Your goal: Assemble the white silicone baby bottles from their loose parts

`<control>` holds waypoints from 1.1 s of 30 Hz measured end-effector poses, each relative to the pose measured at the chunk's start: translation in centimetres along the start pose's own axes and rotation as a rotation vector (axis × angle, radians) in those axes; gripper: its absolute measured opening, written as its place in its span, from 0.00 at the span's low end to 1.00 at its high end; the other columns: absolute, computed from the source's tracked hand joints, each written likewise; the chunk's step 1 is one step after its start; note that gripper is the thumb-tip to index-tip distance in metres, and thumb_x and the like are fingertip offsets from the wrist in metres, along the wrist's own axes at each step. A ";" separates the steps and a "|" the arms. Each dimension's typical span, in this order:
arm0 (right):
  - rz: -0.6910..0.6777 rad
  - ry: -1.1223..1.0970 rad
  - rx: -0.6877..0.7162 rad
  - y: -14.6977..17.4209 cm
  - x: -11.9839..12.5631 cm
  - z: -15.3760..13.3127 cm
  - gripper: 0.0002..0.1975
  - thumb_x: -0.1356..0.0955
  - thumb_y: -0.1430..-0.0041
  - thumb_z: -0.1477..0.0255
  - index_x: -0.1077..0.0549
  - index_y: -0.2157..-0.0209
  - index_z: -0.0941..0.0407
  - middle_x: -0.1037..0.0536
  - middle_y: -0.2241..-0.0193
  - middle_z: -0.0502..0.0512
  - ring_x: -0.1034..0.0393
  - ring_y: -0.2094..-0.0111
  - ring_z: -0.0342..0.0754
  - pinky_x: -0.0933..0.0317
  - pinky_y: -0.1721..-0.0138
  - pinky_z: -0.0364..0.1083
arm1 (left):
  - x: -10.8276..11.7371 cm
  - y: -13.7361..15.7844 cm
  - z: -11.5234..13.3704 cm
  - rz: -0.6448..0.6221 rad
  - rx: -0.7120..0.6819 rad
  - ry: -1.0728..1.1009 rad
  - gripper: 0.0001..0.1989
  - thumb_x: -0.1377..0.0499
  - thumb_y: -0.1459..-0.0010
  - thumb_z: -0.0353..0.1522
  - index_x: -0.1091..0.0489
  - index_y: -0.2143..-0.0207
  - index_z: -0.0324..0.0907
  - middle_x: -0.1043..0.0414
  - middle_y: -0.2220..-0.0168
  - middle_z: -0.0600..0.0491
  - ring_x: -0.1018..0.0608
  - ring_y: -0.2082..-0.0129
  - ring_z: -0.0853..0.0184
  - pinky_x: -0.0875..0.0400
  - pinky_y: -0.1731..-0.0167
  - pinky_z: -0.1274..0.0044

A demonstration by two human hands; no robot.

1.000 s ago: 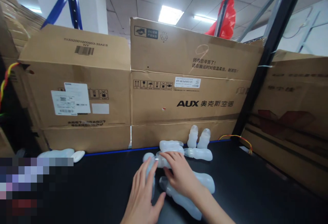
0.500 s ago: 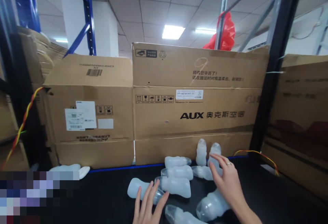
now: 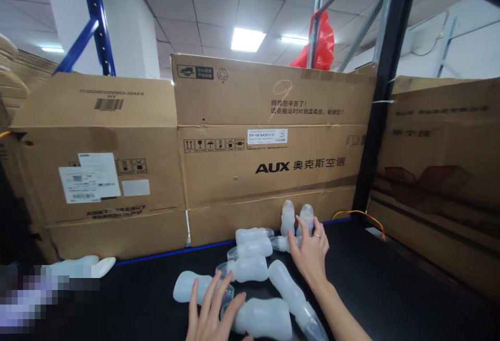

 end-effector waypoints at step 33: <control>0.008 -0.437 0.017 -1.5 0.9 -1.5 0.24 0.36 0.33 0.48 0.26 0.56 0.55 0.24 0.52 0.63 0.28 0.51 0.58 0.35 0.49 0.57 | -2.8 0.9 -3.3 -0.048 -0.021 0.050 0.33 0.33 0.45 0.54 0.29 0.39 0.56 0.26 0.38 0.49 0.27 0.37 0.49 0.48 0.30 0.52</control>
Point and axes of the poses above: each hand's wrist, its own y-axis away from the middle knuckle, its own x-axis out of the back of the hand, z = x × y, the point moved 6 cm from there along -y, towards the middle knuckle
